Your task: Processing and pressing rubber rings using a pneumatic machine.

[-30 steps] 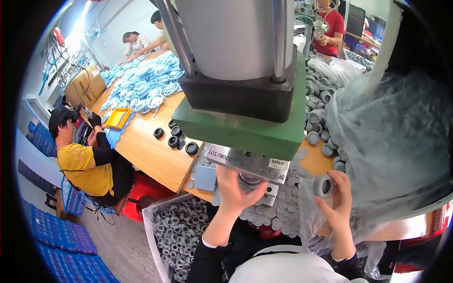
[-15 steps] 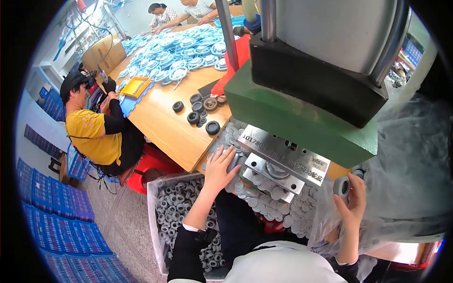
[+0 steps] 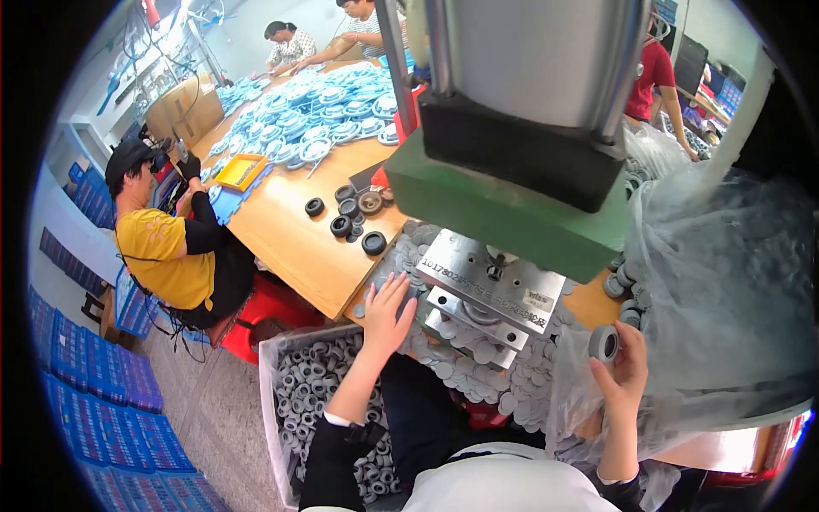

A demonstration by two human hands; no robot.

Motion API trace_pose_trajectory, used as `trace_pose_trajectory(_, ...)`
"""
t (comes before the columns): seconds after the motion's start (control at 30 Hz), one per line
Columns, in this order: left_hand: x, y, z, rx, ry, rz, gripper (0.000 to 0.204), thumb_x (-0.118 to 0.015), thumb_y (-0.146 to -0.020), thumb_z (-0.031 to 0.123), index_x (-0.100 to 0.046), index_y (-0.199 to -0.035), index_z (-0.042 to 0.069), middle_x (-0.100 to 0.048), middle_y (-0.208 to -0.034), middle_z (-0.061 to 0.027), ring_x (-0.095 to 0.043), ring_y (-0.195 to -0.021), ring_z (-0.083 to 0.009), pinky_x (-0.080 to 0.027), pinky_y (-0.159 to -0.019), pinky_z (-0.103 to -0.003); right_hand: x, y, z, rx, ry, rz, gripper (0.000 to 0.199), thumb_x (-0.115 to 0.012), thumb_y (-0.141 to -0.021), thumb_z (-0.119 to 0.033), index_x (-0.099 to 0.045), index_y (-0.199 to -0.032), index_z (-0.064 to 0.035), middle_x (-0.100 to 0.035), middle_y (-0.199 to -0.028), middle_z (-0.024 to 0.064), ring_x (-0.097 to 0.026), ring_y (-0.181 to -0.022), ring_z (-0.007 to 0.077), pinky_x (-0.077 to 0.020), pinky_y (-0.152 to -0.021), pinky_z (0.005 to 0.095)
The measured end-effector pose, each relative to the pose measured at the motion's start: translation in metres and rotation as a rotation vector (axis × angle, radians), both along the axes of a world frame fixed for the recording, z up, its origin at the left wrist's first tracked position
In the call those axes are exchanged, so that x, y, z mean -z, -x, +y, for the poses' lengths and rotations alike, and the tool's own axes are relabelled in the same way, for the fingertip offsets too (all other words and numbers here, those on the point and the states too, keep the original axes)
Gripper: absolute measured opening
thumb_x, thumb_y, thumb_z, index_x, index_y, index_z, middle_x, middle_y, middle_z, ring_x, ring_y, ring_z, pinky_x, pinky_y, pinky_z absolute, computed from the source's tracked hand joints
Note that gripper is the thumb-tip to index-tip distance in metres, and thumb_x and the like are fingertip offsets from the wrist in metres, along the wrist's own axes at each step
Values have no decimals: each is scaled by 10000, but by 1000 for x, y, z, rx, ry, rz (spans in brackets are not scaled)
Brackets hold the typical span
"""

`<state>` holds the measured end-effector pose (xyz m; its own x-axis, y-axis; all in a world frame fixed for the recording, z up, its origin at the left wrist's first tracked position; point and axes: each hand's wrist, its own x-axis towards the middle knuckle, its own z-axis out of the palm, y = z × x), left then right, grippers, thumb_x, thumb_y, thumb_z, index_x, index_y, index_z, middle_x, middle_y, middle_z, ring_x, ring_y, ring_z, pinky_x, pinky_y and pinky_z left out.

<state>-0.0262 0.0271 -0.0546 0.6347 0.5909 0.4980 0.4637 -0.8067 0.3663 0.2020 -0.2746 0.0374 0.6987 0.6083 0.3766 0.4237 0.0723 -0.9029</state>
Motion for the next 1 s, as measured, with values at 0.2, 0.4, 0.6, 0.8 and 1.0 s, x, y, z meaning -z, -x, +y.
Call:
trace_pose_trajectory(0.2, -104, -76, -75, 268, -18, -560, 547, -698, -658, 192, -551, -1152, 12, -565, -1151, -164, -516, -1086, -344, -360, -926, -462, -14, 6, 3, -75, -67, 171, 602, -742, -647, 9, -510, -1203, 3, -473, -1157, 71, -511, -1050, 165, -412, -889, 272)
trace_pose_trajectory(0.4, -95, -108, -84, -20, 202, -557, 268, -710, -641, 79, -630, -896, 59, -646, -833, -110, -604, -820, -302, -450, -781, -405, -36, 25, 41, -136, 70, -134, 599, -800, -648, -91, -547, -1182, 8, -599, -1111, 117, -591, -969, 177, -473, -813, 282)
trace_pose_trajectory(0.6, -59, -39, -101, -172, 145, -668, 292, -731, -684, 72, -612, -944, 12, -634, -907, -116, -602, -857, -291, -457, -821, -372, -30, 37, 83, -182, 82, -195, 519, -797, -668, -142, -578, -1116, 0, -634, -983, 149, -636, -815, 232, -507, -702, 307)
trace_pose_trajectory(0.8, 32, 114, -78, -868, 139, -290, 567, -716, -748, 170, -467, -1205, -54, -497, -1217, -191, -441, -1169, -337, -326, -1005, -436, -41, 52, 128, -239, 108, -141, 255, -741, -701, -151, -654, -909, -32, -640, -838, 156, -615, -750, 341, -505, -656, 394)
trace_pose_trajectory(1.0, 4, 37, -33, -398, 30, -180, 463, -613, -834, 171, -480, -1238, -9, -460, -1312, -180, -343, -1276, -377, -261, -1042, -473, -19, 43, 117, -265, 219, -112, 442, -759, -686, -192, -585, -1035, 18, -605, -990, 211, -581, -889, 385, -483, -763, 407)
